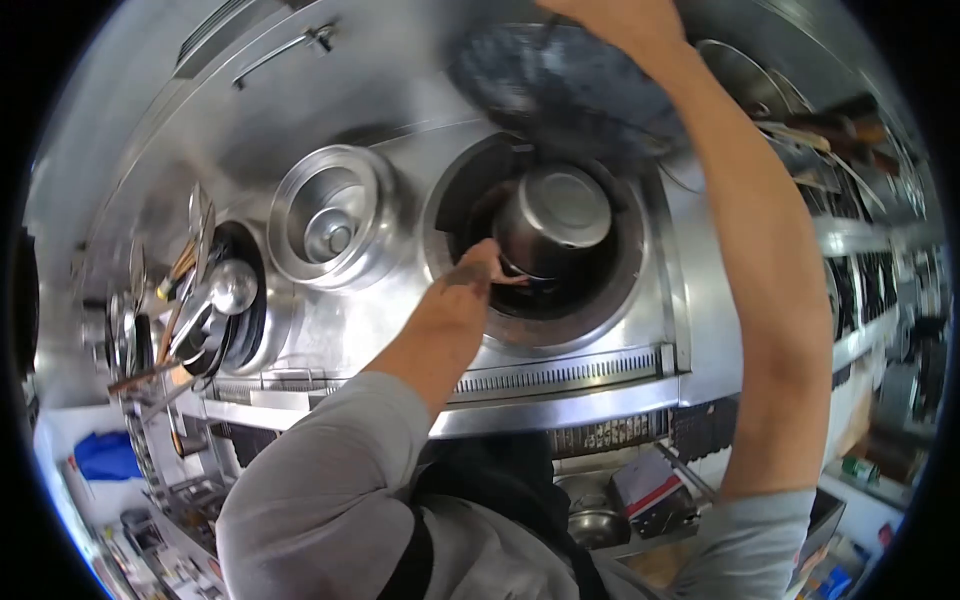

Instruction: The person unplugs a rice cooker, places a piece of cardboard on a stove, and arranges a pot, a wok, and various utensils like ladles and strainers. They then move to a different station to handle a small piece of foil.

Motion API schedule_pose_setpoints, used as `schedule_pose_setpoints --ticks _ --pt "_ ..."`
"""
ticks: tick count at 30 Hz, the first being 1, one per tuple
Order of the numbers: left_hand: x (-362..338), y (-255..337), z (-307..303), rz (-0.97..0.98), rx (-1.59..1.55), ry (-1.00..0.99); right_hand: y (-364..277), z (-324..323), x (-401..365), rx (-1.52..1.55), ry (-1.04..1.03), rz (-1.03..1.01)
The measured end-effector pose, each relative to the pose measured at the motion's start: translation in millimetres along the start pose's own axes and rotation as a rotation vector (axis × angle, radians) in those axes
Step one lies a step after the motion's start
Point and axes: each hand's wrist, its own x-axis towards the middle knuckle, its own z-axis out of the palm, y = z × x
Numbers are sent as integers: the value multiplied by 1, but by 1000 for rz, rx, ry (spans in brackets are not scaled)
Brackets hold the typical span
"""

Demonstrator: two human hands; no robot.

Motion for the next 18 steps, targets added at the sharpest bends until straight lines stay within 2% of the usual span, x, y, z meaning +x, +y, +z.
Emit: schedule_pose_setpoints --ticks 1,2,3,5,7,8,9,11,12,13,14,15,17,18 --pt "15 -1 2 84 67 -110 -2 -1 0 33 41 13" --pt "44 -3 0 164 131 -208 -8 -7 -1 109 -20 114" --pt "65 0 0 166 103 -200 -13 -12 0 184 -86 216" --pt "90 29 25 -140 -236 8 -8 -5 0 206 -33 190" --pt "120 41 52 -366 -201 232 -7 1 -9 232 4 172" --pt "66 24 46 -134 -32 9 -8 -1 -15 210 16 180" --pt "26 -1 32 196 232 -224 -12 -4 -21 195 27 188" --pt "3 -31 8 679 518 -393 -32 -22 -46 154 -69 203" --pt "-87 -56 -68 882 536 -727 -60 -24 -93 242 11 176" --pt "-113 -58 -109 1062 573 -730 -86 -35 -120 286 -66 281" --pt "-114 -49 -151 1179 592 -694 -103 -35 -150 226 -42 241" --pt "-106 -37 -193 1288 613 -655 -120 -36 -178 249 -66 302" --pt "-104 -6 -271 1278 636 -318 -156 -36 -224 289 -116 303" --pt "-108 8 -309 1274 597 -217 -171 -25 -247 364 -75 264"
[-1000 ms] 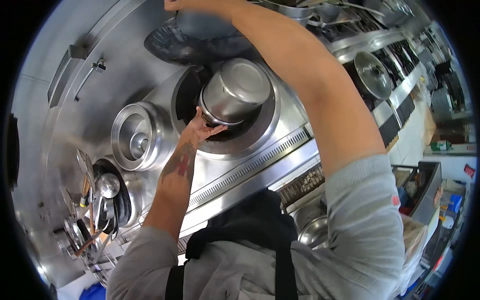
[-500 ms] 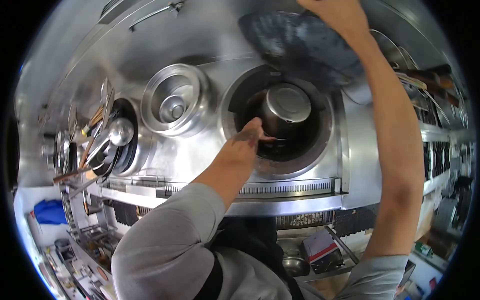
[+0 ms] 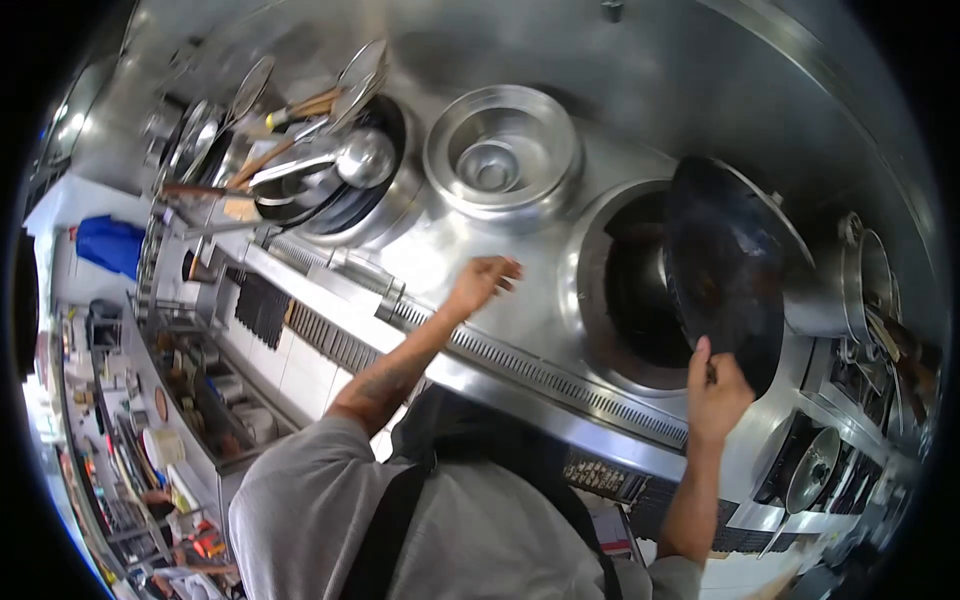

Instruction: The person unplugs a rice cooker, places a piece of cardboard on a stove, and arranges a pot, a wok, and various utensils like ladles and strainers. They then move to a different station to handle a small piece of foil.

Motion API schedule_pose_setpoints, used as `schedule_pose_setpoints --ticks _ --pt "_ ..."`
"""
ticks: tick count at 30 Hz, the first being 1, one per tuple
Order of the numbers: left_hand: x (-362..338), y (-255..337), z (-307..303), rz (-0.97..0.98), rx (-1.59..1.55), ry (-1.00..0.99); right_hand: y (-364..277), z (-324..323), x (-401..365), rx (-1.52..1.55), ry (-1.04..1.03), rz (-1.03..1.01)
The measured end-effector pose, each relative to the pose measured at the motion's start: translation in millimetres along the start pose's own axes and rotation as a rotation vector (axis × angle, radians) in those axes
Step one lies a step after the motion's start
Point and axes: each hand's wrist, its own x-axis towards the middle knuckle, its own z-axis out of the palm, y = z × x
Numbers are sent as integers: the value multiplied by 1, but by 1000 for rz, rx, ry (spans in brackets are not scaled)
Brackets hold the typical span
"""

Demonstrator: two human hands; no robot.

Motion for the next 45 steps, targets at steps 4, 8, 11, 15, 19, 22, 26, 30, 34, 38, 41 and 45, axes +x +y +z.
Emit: schedule_pose_setpoints --ticks 4,8,11,15,19,22,26,30,34,38,41,45 --pt "-33 -37 -110 68 606 442 -23 50 -77 -45 -181 -73" --pt "-60 -49 -195 123 670 536 -60 90 -125 -119 -378 -62" --pt "-43 -84 -269 38 1139 634 -92 105 -133 -253 -243 -20" --pt "-21 -122 -341 216 1483 449 -202 100 -115 -397 -53 53" --pt "-51 -69 -376 90 1404 -259 -306 139 -123 -90 -199 -110" --pt "-70 -86 -359 329 1421 -199 -386 183 -142 122 -603 -134" --pt "-75 -92 -330 440 1335 -108 -425 275 -165 63 -698 -333" --pt "-88 -100 -322 554 1176 22 -429 330 -174 22 -876 -294" --pt "-129 -93 -393 703 860 91 -453 339 -177 -152 -1085 -203" --pt "-203 -137 -547 400 406 221 -499 337 -183 -122 -791 -229" --pt "-269 -206 -677 202 378 533 -554 364 -193 44 -781 -213" --pt "-345 -284 -839 137 199 697 -648 365 -218 245 -768 -31"
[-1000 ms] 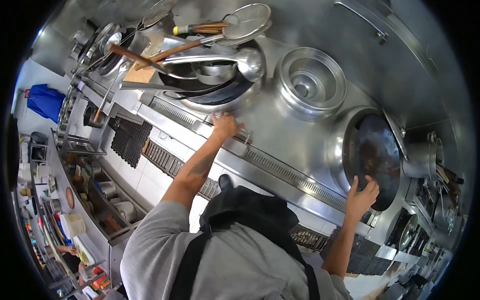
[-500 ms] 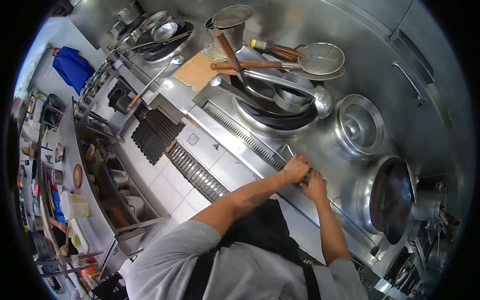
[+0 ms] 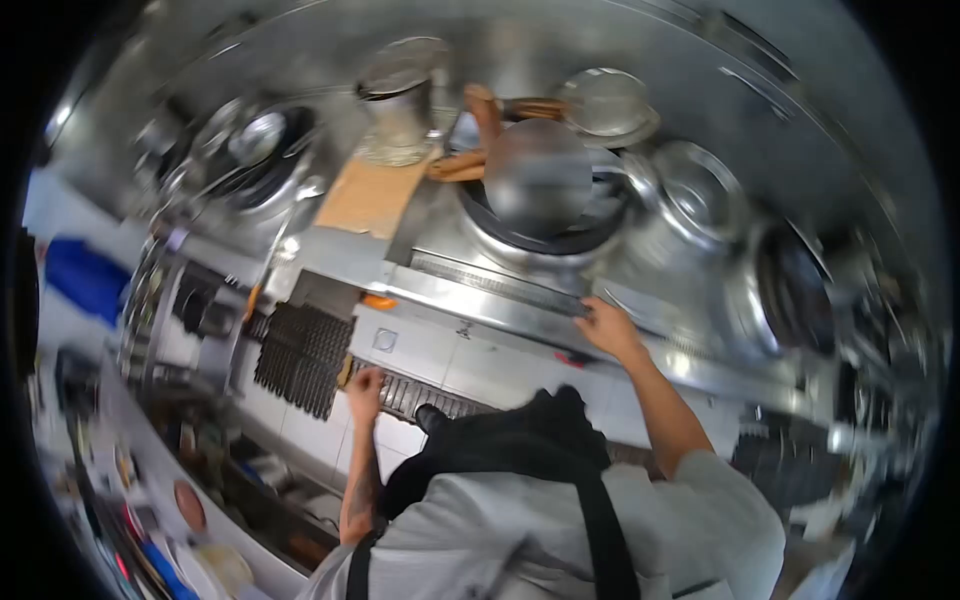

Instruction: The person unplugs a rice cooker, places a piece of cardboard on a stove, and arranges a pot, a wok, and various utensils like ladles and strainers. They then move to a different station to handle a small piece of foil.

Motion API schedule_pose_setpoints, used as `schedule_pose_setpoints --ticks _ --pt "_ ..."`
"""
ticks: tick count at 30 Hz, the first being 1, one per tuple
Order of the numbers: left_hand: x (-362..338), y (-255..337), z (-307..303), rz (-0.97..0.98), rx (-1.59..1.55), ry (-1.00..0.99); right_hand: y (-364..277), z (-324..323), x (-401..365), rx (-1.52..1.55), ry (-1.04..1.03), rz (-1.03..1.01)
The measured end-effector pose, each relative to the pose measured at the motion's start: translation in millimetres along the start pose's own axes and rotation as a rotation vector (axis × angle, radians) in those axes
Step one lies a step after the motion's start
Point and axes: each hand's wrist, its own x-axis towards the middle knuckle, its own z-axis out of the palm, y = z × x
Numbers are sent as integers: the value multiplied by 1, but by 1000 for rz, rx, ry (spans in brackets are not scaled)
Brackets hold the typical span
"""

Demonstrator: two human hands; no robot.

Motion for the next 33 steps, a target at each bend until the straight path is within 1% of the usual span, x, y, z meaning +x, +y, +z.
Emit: schedule_pose_setpoints --ticks 1,2,3,4,5,6,7,8,9,10,11,12,13,14,15,16,17,18,19,20,21,22,23,24,26,27,29,30,31,32,33 --pt "2 0 -30 -7 -55 56 -26 1 -10 -32 -36 79" --pt "8 -2 -57 -35 -34 56 -54 -1 -12 -56 -68 142" --pt "15 -3 -78 -62 -8 66 -71 -4 -17 -56 -44 185" --pt "26 -3 -91 -92 -64 34 -87 -5 -22 -34 -22 227" --pt "38 -4 -98 -126 -119 3 -95 -6 -26 -14 -1 266" --pt "50 2 -102 -143 -65 -43 -96 -7 -31 -22 62 314" --pt "65 6 -97 -131 -64 -81 -94 -9 -35 -22 84 347" --pt "81 12 -89 -65 -120 -115 -90 -12 -36 -28 134 378" --pt "99 22 -78 0 -178 -143 -86 -16 -34 -33 181 402" --pt "116 46 -66 -2 -127 -173 -80 -22 -29 -40 204 392" --pt "138 66 -51 63 -85 -213 -82 -30 -22 -36 216 407" --pt "160 100 -36 166 10 -273 -86 -42 -14 -40 267 409" --pt "182 128 -13 238 -90 -288 -89 -52 -3 -43 317 411" --pt "202 166 7 306 -65 -303 -86 -62 10 -36 324 423" --pt "226 205 22 312 126 -324 -82 -71 25 -50 393 394" --pt "250 237 46 457 27 -336 -77 -79 41 -62 462 364" --pt "262 279 67 504 -5 -341 -74 -86 57 -48 468 376" --pt "272 325 87 553 -38 -345 -70 -94 77 -8 550 350" --pt "288 363 106 632 13 -383 -65 -102 98 31 631 326" --pt "301 393 127 707 61 -423 -58 -110 120 42 635 343" --pt "313 416 152 707 72 -438 -51 -117 143 135 638 293" --pt "324 434 177 714 140 -500 -45 -120 162 225 636 244" --pt "333 446 204 721 205 -559 -40 -122 178 233 633 257" --pt "343 449 233 715 213 -568 -37 -125 194 340 573 297" --pt "355 447 281 728 587 -808 -47 -132 217 532 432 366" --pt "351 450 295 721 591 -812 -51 -135 225 535 426 371" --pt "339 457 318 802 963 -969 -52 -138 238 593 382 285" --pt "339 453 331 796 971 -980 -46 -135 244 584 375 278" --pt "336 448 341 826 1077 -895 -38 -132 247 593 367 290" --pt "334 442 346 854 1182 -807 -31 -128 248 591 403 258" --pt "333 446 347 851 1188 -813 -29 -130 249 588 446 219"
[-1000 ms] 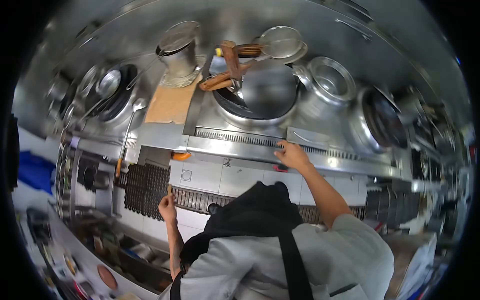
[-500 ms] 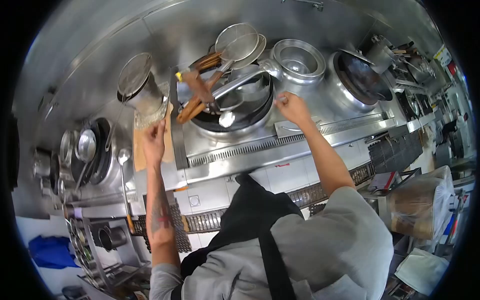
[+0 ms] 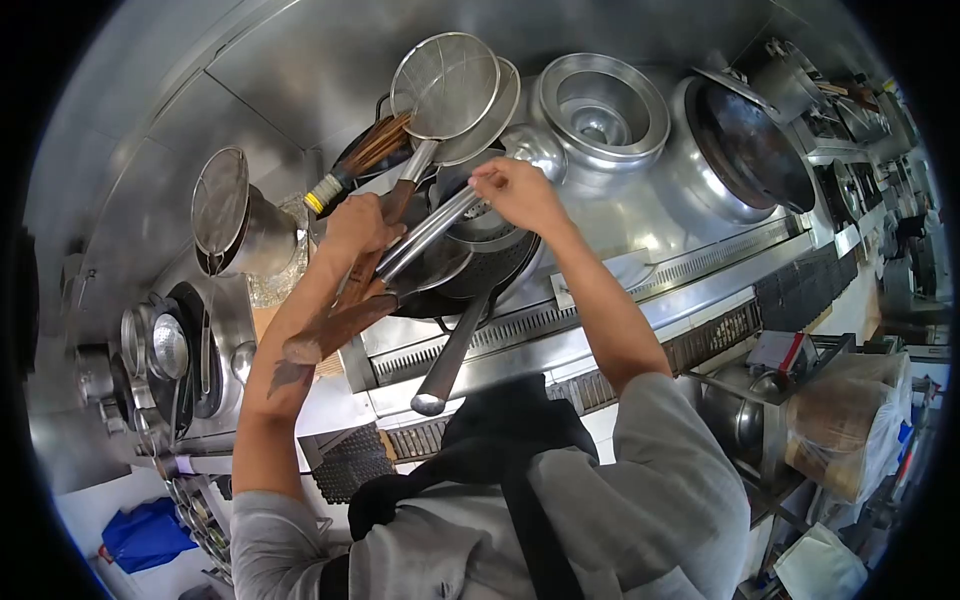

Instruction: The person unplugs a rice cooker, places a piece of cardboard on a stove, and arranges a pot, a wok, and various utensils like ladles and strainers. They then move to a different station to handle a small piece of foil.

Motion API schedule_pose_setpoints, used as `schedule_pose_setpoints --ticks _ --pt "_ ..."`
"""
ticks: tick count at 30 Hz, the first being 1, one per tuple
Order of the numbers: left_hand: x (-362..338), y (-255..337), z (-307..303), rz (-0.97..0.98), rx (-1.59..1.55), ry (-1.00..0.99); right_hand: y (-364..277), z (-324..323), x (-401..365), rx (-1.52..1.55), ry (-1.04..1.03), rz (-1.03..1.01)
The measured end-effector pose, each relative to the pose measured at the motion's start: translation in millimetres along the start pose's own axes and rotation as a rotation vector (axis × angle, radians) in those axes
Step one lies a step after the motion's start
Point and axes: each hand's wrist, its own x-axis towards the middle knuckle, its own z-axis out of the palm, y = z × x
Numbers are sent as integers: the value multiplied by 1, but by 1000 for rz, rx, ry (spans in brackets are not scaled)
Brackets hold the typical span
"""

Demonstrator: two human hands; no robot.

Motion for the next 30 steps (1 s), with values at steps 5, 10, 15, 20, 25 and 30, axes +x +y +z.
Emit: schedule_pose_setpoints --ticks 5,10,15,20,25,30 --pt "5 3 21 15 121 -34 19 -24 -17 111 17 119" --pt "12 -17 15 7 -359 -86 2 -49 -64 242 99 118" --pt "-20 -7 -46 -11 -866 -44 -33 -61 -79 372 68 69" --pt "-38 -49 -82 95 -1222 -22 -26 -67 -70 199 128 31" --pt "-79 4 -98 181 -1285 16 -51 -41 -70 278 -13 73" --pt "1 75 -104 198 -974 559 -105 34 -41 882 -401 -88"
